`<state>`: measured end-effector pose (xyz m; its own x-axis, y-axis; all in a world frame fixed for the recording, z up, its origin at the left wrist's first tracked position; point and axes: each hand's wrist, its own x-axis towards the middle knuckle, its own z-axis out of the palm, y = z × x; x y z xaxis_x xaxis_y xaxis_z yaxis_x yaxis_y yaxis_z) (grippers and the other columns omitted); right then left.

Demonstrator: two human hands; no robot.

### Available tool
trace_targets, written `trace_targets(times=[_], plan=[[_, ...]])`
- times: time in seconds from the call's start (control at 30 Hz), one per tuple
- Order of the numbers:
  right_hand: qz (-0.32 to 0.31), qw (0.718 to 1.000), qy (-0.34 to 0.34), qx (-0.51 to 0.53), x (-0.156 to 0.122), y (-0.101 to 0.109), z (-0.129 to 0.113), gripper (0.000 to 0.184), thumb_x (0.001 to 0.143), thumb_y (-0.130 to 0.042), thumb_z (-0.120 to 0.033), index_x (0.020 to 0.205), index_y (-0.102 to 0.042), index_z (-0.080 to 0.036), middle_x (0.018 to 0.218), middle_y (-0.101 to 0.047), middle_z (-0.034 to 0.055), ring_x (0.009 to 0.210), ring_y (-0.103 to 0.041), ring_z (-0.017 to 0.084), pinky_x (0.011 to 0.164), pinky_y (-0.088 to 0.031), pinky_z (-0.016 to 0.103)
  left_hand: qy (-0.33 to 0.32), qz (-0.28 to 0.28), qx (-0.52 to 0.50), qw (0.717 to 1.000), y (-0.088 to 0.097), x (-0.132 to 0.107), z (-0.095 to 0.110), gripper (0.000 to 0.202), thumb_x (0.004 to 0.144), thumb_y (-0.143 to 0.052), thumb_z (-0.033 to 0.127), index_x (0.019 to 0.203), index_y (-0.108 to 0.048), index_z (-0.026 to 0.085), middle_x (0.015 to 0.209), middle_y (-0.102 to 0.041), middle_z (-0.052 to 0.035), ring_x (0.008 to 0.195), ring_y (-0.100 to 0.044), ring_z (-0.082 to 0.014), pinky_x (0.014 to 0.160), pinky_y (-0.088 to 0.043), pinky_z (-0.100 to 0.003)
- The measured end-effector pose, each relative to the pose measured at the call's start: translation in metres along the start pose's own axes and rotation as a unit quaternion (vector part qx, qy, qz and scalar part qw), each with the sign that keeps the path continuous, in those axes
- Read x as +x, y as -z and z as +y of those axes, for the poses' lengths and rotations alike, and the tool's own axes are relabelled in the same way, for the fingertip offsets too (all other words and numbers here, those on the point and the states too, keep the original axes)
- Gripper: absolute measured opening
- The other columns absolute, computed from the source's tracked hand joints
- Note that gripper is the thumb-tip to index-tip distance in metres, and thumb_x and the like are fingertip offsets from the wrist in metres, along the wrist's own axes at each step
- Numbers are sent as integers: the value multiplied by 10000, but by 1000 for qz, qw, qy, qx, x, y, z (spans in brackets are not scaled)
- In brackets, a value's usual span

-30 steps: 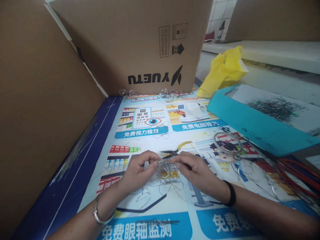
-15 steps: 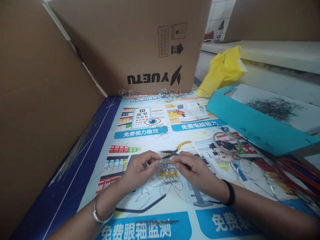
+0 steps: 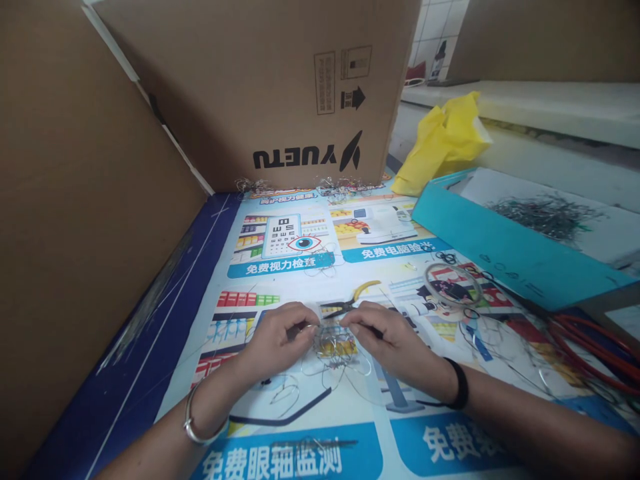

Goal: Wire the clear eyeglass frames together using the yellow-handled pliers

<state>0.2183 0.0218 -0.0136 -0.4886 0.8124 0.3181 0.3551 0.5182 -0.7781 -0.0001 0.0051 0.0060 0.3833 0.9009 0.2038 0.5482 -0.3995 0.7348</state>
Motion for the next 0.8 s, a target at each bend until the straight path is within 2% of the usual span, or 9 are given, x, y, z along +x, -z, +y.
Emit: trace_targets(times=[0.2, 0.5, 0.8], plan=[[-3, 1000, 0, 2, 0, -1, 1, 195, 831, -469, -123, 881, -636, -209, 791, -644, 25, 755, -598, 144, 683, -464, 264, -43, 6, 15, 999, 0, 1, 0, 160, 835, -485, 180, 811, -643, 172, 732, -641, -33, 700, -572, -133, 648, -444, -249], [-7, 1000, 10, -2, 0, 0, -1, 197, 822, -474, -105, 880, -633, -206, 795, -646, 27, 760, -598, 147, 684, -463, 266, -92, 46, 45, 994, 0, -1, 3, 151, 849, -480, 177, 814, -626, 170, 709, -642, -43, 684, -565, -138, 641, -444, -266], [-5, 1000, 24, -10, -2, -1, 1, 194, 827, -472, -113, 887, -629, -211, 785, -641, 25, 751, -599, 145, 674, -467, 268, -110, 57, 51, 991, -1, -2, 3, 119, 844, -501, 147, 814, -615, 166, 687, -624, -34, 666, -543, -137, 624, -421, -271]])
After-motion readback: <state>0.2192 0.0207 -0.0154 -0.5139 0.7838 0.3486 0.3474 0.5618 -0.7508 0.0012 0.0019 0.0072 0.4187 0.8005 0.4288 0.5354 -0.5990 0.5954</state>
